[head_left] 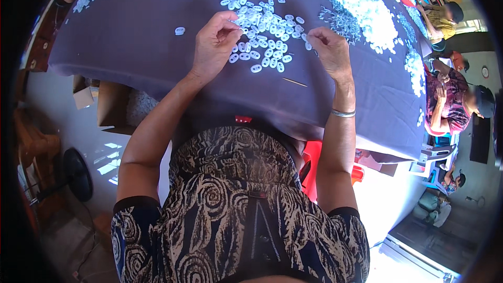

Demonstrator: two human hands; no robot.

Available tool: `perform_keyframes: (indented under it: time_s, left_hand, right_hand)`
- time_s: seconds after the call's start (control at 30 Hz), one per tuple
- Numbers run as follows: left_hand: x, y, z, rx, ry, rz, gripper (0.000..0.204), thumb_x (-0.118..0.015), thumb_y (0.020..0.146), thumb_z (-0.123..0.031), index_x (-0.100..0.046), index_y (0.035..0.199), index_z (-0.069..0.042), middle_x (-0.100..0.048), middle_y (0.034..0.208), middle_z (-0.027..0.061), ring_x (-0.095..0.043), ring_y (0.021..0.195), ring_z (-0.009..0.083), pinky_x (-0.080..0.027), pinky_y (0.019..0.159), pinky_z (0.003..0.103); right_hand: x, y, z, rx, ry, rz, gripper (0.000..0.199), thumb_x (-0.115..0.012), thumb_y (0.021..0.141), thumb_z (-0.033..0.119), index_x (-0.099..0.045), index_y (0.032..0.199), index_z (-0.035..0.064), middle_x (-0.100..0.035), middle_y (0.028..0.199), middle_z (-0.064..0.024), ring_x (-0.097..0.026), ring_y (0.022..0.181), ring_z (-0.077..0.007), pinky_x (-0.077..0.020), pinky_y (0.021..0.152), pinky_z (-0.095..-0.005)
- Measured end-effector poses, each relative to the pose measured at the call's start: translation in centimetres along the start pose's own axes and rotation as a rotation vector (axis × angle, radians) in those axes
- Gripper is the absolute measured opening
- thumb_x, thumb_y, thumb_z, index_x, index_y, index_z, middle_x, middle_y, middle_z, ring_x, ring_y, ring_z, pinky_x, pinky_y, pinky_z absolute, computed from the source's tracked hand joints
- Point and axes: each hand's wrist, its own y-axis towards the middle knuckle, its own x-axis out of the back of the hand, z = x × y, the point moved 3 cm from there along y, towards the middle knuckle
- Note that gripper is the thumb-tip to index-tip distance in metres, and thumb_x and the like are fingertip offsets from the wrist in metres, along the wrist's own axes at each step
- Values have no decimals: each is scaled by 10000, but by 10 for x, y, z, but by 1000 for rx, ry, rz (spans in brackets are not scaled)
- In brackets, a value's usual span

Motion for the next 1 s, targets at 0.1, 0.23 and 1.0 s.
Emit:
perform_keyframes:
  time_s: [0.1,0.23,1.0]
  left_hand:
    - [0,2,2,-10,-15,5,257,-619,841,21,-542,1085,-12,-596,867,27,-556,771,55,-474,691,198]
    - [0,3,4,-40,7,9,262,-618,842,22,-542,1091,-13,-605,886,38,-563,784,63,-480,701,205]
    - [-1,2,2,-96,72,-19,269,-633,829,23,-557,1082,-25,-622,881,41,-587,782,70,-495,695,208]
  right_hand:
    - [-3,-3,5,46,-79,71,114,-662,767,94,-674,854,21,-637,707,-58,-563,623,-99,-454,588,-248]
    - [-10,-7,18,96,-77,188,82,-664,780,72,-661,839,16,-598,708,4,-526,650,-59,-427,601,-222]
    - [-24,-9,25,238,-161,153,94,-658,776,65,-654,861,25,-605,764,-59,-589,675,-140,-458,627,-262]
